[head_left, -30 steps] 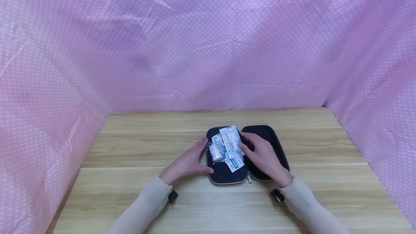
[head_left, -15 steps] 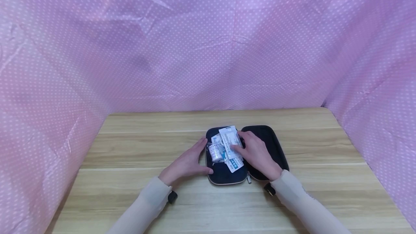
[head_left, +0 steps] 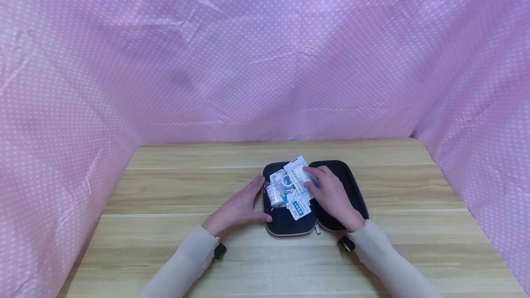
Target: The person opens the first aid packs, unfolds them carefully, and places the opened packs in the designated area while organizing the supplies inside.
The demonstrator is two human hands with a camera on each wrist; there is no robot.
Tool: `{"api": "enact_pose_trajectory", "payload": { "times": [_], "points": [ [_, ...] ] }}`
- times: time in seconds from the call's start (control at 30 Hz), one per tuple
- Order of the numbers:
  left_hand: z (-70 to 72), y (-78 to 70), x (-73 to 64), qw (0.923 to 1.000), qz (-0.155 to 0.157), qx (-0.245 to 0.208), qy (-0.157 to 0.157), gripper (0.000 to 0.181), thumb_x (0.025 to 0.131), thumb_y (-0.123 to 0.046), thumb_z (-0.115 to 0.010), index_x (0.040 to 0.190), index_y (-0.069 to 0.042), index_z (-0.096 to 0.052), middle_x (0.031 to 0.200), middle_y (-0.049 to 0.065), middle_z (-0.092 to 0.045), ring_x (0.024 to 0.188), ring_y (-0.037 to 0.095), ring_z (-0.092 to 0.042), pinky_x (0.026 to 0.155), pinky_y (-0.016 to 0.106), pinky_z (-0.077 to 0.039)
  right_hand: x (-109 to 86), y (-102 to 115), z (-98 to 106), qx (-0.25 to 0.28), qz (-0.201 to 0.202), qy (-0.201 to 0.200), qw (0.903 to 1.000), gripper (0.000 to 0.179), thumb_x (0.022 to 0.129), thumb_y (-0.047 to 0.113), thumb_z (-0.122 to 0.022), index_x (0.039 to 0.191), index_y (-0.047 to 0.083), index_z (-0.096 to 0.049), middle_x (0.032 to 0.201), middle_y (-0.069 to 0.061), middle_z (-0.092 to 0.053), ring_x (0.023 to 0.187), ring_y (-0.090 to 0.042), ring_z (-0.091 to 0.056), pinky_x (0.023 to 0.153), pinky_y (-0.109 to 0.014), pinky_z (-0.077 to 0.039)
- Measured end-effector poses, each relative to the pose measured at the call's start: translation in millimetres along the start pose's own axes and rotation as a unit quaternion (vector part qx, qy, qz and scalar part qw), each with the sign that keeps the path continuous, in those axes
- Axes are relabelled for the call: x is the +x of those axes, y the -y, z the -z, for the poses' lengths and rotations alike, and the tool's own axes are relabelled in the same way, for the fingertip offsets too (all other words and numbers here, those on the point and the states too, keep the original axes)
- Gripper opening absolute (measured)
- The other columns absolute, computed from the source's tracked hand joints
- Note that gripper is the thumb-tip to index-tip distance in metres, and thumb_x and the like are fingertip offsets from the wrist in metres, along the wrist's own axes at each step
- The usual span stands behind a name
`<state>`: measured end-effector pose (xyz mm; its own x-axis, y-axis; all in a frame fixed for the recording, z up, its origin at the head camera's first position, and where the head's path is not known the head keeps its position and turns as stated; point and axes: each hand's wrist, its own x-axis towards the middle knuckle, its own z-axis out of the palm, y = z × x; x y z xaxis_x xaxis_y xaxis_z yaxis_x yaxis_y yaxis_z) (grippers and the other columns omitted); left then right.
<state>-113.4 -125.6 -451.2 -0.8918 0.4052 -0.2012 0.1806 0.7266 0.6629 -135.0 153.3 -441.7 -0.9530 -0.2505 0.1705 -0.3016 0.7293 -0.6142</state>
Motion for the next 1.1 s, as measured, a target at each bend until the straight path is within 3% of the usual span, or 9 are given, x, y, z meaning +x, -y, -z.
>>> {"api": "enact_pose_trajectory", "payload": {
  "times": [0.17, 0.4, 0.6, 0.93, 1.1],
  "points": [
    [-0.6, 0.3, 0.4, 1.0000, -0.001, 0.003, -0.002, 0.117, 0.077, -0.043, -0.090, 0.165, -0.005, -0.023, 0.171, 0.013, -0.019, 0.155, 0.031, -0.024, 0.124, 0.048, -0.026, -4.0, -4.6, 6.4, 0.029, -0.001, -0.023, 0.9993, 0.035, 0.097, 0.011, -0.072, 0.132, 0.003, -0.070, 0.125, -0.016, -0.065, 0.103, -0.029, -0.061, 0.090, -0.048, -0.054],
    [-0.3, -0.4, 0.5, 1.0000, -0.001, 0.001, -0.004, 0.117, 0.077, -0.043, -0.091, 0.164, -0.005, -0.023, 0.171, 0.013, -0.019, 0.155, 0.031, -0.024, 0.124, 0.048, -0.026, -10.4, -11.1, 18.5, 0.041, -0.006, -0.050, 0.9979, 0.031, 0.098, 0.010, -0.071, 0.128, 0.002, -0.072, 0.126, -0.016, -0.066, 0.098, -0.027, -0.061, 0.081, -0.041, -0.054],
    [-0.5, -0.5, 0.0, 1.0000, -0.002, 0.001, -0.004, 0.117, 0.077, -0.042, -0.091, 0.164, -0.004, -0.023, 0.171, 0.014, -0.019, 0.155, 0.031, -0.024, 0.124, 0.048, -0.027, -15.3, -20.9, 26.4, 0.056, 0.008, -0.072, 0.9958, 0.030, 0.097, 0.003, -0.071, 0.127, -0.001, -0.072, 0.123, -0.019, -0.067, 0.101, -0.029, -0.063, 0.084, -0.042, -0.057],
    [0.7, -0.9, -1.6, 1.0000, -0.001, 0.005, -0.004, 0.116, 0.077, -0.044, -0.090, 0.164, -0.006, -0.024, 0.171, 0.013, -0.020, 0.155, 0.032, -0.025, 0.123, 0.048, -0.027, -23.2, -31.6, 39.1, 0.078, 0.029, -0.108, 0.9907, 0.028, 0.094, -0.006, -0.068, 0.122, -0.005, -0.073, 0.118, -0.021, -0.069, 0.096, -0.030, -0.065, 0.080, -0.006, -0.043],
    [1.3, -0.2, -0.8, 0.9999, 0.010, 0.010, -0.007, 0.109, 0.081, -0.049, -0.086, 0.164, -0.009, -0.028, 0.171, 0.013, -0.019, 0.155, 0.033, -0.025, 0.122, 0.051, -0.029, -26.8, -38.5, 44.1, 0.084, 0.027, -0.119, 0.9889, 0.028, 0.095, -0.006, -0.067, 0.122, -0.005, -0.073, 0.117, -0.021, -0.069, 0.091, -0.023, -0.063, 0.078, -0.002, -0.043]
  ]
}}
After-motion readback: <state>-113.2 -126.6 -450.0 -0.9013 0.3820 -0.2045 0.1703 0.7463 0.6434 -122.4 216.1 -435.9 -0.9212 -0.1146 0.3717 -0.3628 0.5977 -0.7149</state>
